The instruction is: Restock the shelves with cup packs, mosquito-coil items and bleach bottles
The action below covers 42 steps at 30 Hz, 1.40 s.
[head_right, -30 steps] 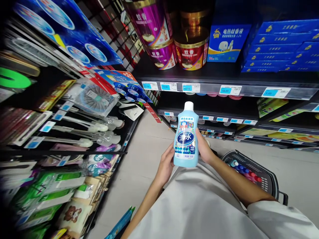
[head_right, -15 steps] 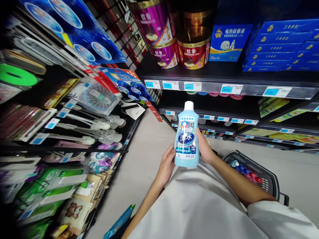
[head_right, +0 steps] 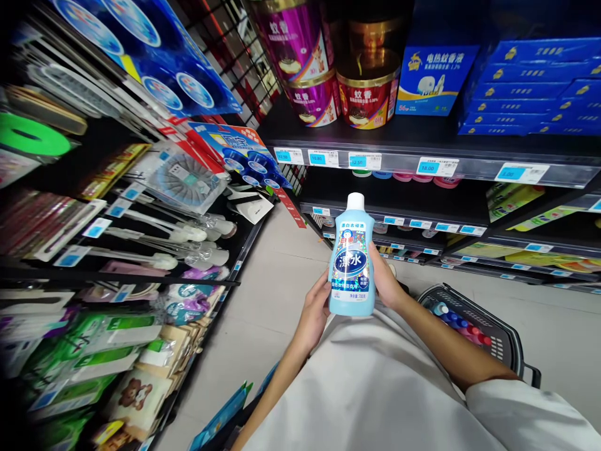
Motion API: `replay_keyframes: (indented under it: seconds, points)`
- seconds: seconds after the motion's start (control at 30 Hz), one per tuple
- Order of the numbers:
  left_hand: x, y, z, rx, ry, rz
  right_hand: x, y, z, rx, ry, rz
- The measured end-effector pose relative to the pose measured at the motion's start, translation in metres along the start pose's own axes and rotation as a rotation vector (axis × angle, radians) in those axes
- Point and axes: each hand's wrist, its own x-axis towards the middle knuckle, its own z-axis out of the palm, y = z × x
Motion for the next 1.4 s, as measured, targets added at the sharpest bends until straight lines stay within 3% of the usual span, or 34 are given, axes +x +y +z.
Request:
replay_keyframes:
  seconds: [0.43,0.6,0.73,1.0,1.2,1.4]
  points:
    - [-0.003,-0.006,-0.001,-0.018,0.012,-0.082,-0.003,0.008,-0.009,-0.086,0.076,0.026]
    - [0.006,-0.023,-0.009,-0.059,0.039,-0.124,-0.005,0.018,-0.019,-0.154,0.101,0.089]
    - [0.028,-0.052,-0.024,-0.102,0.085,-0.22,0.013,0.045,-0.039,-0.196,0.136,0.129]
    - [0.095,-0.108,-0.055,-0.048,0.164,-0.326,0.086,0.099,-0.078,-0.196,0.207,0.184]
    - [0.132,-0.131,-0.055,-0.007,0.263,-0.364,0.125,0.115,-0.102,-0.21,0.179,0.091]
    - [0.147,-0.147,-0.054,0.041,0.324,-0.343,0.139,0.119,-0.117,-0.171,0.069,0.038]
